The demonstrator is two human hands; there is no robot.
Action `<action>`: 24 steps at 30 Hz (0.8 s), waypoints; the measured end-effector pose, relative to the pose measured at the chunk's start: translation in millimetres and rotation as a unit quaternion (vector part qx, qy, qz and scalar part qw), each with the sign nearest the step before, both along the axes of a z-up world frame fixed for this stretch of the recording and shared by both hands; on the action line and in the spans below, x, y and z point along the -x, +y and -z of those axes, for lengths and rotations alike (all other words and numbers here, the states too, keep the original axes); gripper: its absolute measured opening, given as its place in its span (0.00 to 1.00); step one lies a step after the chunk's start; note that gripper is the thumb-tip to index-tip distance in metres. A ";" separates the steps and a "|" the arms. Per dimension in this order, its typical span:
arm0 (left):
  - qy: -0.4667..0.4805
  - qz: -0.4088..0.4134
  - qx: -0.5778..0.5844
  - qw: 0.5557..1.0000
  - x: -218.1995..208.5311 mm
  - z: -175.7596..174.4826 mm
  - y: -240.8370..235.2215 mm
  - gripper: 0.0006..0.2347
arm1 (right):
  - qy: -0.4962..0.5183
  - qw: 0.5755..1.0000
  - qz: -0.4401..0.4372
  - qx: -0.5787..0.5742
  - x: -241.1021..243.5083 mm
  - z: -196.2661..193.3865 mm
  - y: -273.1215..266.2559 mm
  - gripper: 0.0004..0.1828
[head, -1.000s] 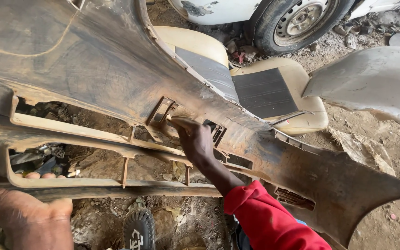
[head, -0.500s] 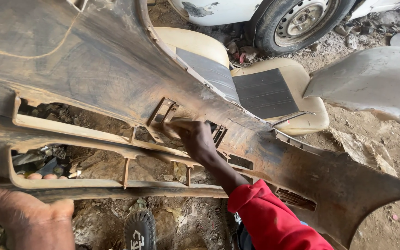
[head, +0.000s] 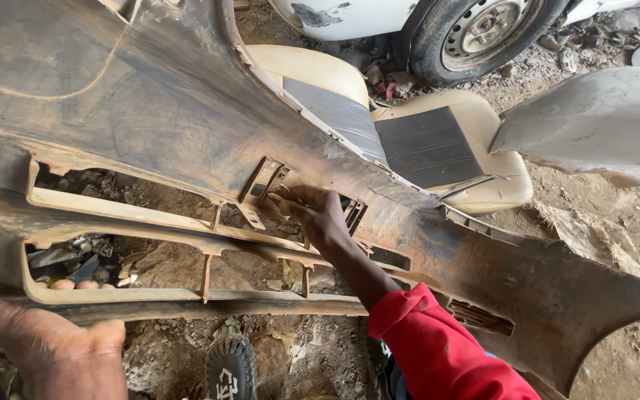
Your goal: The person sands the surface of a large, dirty car door panel using a sanding block. The person holds the panel with one hand while scrubbing the surface with the other, focusing on the inner frame and edges.
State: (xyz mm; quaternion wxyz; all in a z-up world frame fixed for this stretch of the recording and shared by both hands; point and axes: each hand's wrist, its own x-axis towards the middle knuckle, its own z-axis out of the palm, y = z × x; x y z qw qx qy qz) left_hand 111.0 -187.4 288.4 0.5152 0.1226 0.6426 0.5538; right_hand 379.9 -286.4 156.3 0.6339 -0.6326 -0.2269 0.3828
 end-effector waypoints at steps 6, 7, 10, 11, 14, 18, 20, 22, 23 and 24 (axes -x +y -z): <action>0.005 -0.010 0.000 1.000 0.0 2.7 2.1 0.36 | -0.133 0.991 -0.006 0.002 1.6 -2.4 2.8 0.13; 0.001 -0.006 -0.003 1.000 0.3 3.2 3.2 0.36 | -0.150 0.987 0.014 0.056 2.1 -3.0 4.9 0.15; -0.007 0.014 -0.006 1.000 5.3 9.1 7.9 0.38 | -0.194 0.979 -0.003 0.056 4.4 3.7 6.3 0.13; -0.011 0.030 -0.006 0.999 7.1 11.7 10.4 0.40 | -0.224 0.974 -0.041 0.003 5.0 7.2 6.5 0.08; 0.004 -0.013 0.001 1.000 -0.7 1.0 -1.0 0.35 | -0.317 0.944 -0.072 -0.049 0.3 14.0 4.0 0.13; -0.003 -0.015 -0.005 1.000 3.9 8.5 4.1 0.35 | -0.265 0.963 -0.040 0.022 1.9 1.9 5.5 0.11; -0.012 -0.009 -0.028 1.000 5.9 14.5 9.7 0.26 | -0.224 0.974 -0.011 0.031 2.0 -4.0 3.0 0.11; -0.010 0.009 -0.036 0.999 9.3 19.1 11.1 0.23 | -0.140 0.990 0.027 0.010 2.1 1.6 7.6 0.12; -0.010 0.023 -0.045 0.999 11.4 21.2 11.9 0.21 | -0.056 0.996 0.061 -0.013 2.3 4.3 10.6 0.15; -0.009 0.026 -0.045 0.999 10.5 19.2 10.1 0.21 | -0.054 0.996 0.063 -0.013 2.8 8.4 11.2 0.15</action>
